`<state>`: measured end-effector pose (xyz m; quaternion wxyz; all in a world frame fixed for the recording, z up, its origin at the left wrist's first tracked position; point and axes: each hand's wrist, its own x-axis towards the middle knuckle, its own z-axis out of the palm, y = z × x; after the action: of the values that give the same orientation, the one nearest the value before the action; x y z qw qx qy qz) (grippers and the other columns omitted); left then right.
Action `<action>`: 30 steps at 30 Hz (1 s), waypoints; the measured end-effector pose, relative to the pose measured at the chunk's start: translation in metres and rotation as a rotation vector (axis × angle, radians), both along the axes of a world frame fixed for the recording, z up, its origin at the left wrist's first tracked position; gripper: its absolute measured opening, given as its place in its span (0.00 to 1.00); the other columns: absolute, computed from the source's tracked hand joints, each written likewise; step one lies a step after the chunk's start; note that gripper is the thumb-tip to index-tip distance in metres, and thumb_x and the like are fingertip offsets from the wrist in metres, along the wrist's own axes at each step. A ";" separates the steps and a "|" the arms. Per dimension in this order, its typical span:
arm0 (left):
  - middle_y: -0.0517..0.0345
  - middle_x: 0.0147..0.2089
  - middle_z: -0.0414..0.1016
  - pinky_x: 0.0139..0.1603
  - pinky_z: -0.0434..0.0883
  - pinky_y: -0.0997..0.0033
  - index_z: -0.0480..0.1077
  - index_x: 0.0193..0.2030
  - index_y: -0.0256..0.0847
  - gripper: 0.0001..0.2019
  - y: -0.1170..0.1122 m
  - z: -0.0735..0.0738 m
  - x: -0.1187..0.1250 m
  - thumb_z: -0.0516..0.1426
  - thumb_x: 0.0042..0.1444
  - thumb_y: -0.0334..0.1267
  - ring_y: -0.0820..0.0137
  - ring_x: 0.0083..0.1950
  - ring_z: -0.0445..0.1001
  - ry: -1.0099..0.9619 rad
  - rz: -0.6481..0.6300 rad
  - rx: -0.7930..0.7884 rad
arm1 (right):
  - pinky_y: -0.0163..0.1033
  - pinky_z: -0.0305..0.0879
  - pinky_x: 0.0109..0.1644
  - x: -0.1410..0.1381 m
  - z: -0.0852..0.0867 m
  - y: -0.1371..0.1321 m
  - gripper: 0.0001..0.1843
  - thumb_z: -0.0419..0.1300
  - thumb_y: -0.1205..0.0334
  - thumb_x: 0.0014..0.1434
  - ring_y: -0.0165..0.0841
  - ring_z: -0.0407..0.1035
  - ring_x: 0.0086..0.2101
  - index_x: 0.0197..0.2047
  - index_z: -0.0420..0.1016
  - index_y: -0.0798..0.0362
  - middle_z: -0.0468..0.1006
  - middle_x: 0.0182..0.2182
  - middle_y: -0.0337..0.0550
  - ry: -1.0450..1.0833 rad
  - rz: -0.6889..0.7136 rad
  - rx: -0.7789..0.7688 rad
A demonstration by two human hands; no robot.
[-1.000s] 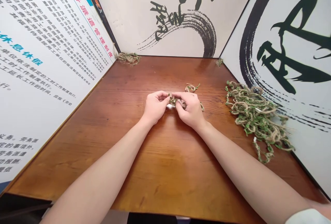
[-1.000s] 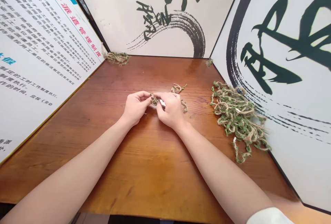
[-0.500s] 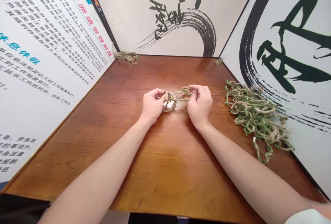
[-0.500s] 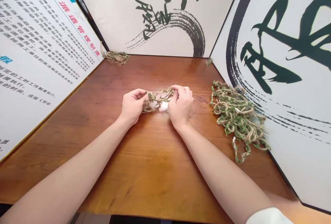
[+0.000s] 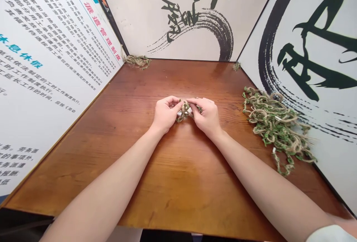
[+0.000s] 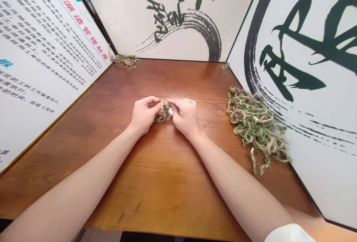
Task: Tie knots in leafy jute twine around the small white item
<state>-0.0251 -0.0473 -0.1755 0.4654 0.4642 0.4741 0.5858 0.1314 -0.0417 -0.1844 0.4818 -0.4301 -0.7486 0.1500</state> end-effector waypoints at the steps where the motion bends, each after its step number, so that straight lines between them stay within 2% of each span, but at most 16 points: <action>1: 0.56 0.27 0.74 0.28 0.67 0.73 0.74 0.28 0.36 0.12 0.000 -0.001 0.000 0.67 0.45 0.43 0.73 0.27 0.68 0.003 0.012 0.009 | 0.49 0.69 0.55 0.000 0.000 0.001 0.13 0.57 0.62 0.66 0.38 0.79 0.40 0.43 0.84 0.50 0.85 0.40 0.43 0.040 -0.035 -0.024; 3: 0.57 0.29 0.75 0.32 0.68 0.73 0.75 0.29 0.36 0.11 0.001 -0.003 -0.001 0.67 0.47 0.43 0.74 0.29 0.69 0.027 0.052 0.041 | 0.46 0.72 0.52 0.002 0.000 0.003 0.13 0.58 0.63 0.64 0.38 0.79 0.39 0.44 0.84 0.50 0.85 0.38 0.43 0.139 -0.156 -0.078; 6: 0.57 0.30 0.76 0.37 0.69 0.73 0.75 0.30 0.36 0.10 0.002 -0.004 -0.002 0.67 0.50 0.42 0.74 0.31 0.71 0.070 0.122 0.088 | 0.46 0.73 0.53 0.005 0.000 0.006 0.13 0.59 0.62 0.62 0.39 0.80 0.40 0.44 0.84 0.53 0.85 0.39 0.45 0.316 -0.352 -0.079; 10: 0.56 0.30 0.77 0.37 0.70 0.72 0.75 0.30 0.37 0.10 0.004 -0.005 -0.002 0.67 0.50 0.41 0.72 0.31 0.72 0.055 0.167 0.106 | 0.46 0.74 0.53 0.013 -0.009 0.019 0.15 0.57 0.61 0.63 0.38 0.80 0.41 0.47 0.81 0.57 0.84 0.40 0.49 0.504 -0.484 -0.076; 13: 0.56 0.30 0.77 0.36 0.70 0.72 0.76 0.29 0.37 0.10 0.004 -0.005 -0.002 0.68 0.49 0.42 0.72 0.32 0.72 0.057 0.176 0.104 | 0.52 0.73 0.55 0.019 -0.015 0.027 0.17 0.54 0.64 0.61 0.40 0.79 0.44 0.48 0.79 0.58 0.83 0.43 0.53 0.503 -0.578 -0.070; 16: 0.55 0.31 0.78 0.37 0.70 0.72 0.77 0.30 0.37 0.10 0.004 -0.005 -0.003 0.67 0.50 0.42 0.71 0.32 0.73 0.087 0.137 0.094 | 0.58 0.65 0.66 0.018 -0.009 0.020 0.27 0.52 0.70 0.55 0.44 0.71 0.58 0.56 0.76 0.55 0.76 0.55 0.57 0.317 -0.622 0.123; 18: 0.54 0.32 0.78 0.37 0.70 0.71 0.78 0.30 0.37 0.10 0.003 -0.005 -0.002 0.67 0.50 0.42 0.71 0.32 0.73 0.108 0.093 0.090 | 0.59 0.57 0.71 0.014 0.001 0.009 0.33 0.52 0.71 0.54 0.45 0.62 0.67 0.63 0.71 0.51 0.69 0.64 0.55 0.146 -0.535 0.236; 20: 0.54 0.31 0.79 0.36 0.69 0.71 0.78 0.30 0.36 0.10 0.002 -0.004 -0.002 0.67 0.49 0.42 0.71 0.31 0.72 0.123 0.068 0.093 | 0.58 0.56 0.72 0.008 0.008 0.000 0.32 0.53 0.69 0.58 0.44 0.59 0.69 0.66 0.69 0.50 0.67 0.68 0.53 0.011 -0.320 0.234; 22: 0.54 0.31 0.79 0.35 0.69 0.71 0.79 0.30 0.36 0.10 0.001 -0.003 -0.002 0.68 0.48 0.42 0.71 0.31 0.72 0.122 0.057 0.099 | 0.58 0.57 0.72 0.004 0.009 -0.003 0.29 0.52 0.68 0.62 0.42 0.63 0.67 0.66 0.70 0.49 0.72 0.64 0.50 -0.064 -0.085 0.165; 24: 0.53 0.31 0.79 0.36 0.70 0.71 0.79 0.30 0.36 0.10 0.000 -0.001 -0.002 0.68 0.48 0.43 0.71 0.31 0.72 0.115 0.031 0.099 | 0.58 0.57 0.71 0.002 0.005 -0.002 0.25 0.52 0.68 0.64 0.40 0.72 0.59 0.63 0.73 0.48 0.80 0.56 0.46 -0.091 0.052 0.074; 27: 0.53 0.31 0.79 0.36 0.71 0.70 0.79 0.29 0.36 0.10 -0.001 0.000 -0.001 0.68 0.49 0.43 0.70 0.30 0.73 0.109 -0.002 0.088 | 0.51 0.68 0.60 0.002 0.000 0.002 0.16 0.55 0.66 0.66 0.37 0.77 0.44 0.51 0.80 0.49 0.85 0.43 0.43 -0.061 0.097 0.035; 30: 0.53 0.31 0.79 0.36 0.71 0.71 0.80 0.30 0.36 0.10 -0.001 0.001 -0.001 0.68 0.48 0.42 0.70 0.31 0.74 0.096 0.037 0.097 | 0.46 0.69 0.48 0.003 0.001 0.004 0.10 0.58 0.63 0.67 0.37 0.75 0.39 0.43 0.82 0.50 0.84 0.38 0.44 0.023 0.030 0.066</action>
<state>-0.0259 -0.0481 -0.1748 0.4080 0.5051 0.4755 0.5936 0.1346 -0.0381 -0.1836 0.5020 -0.4009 -0.7540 0.1375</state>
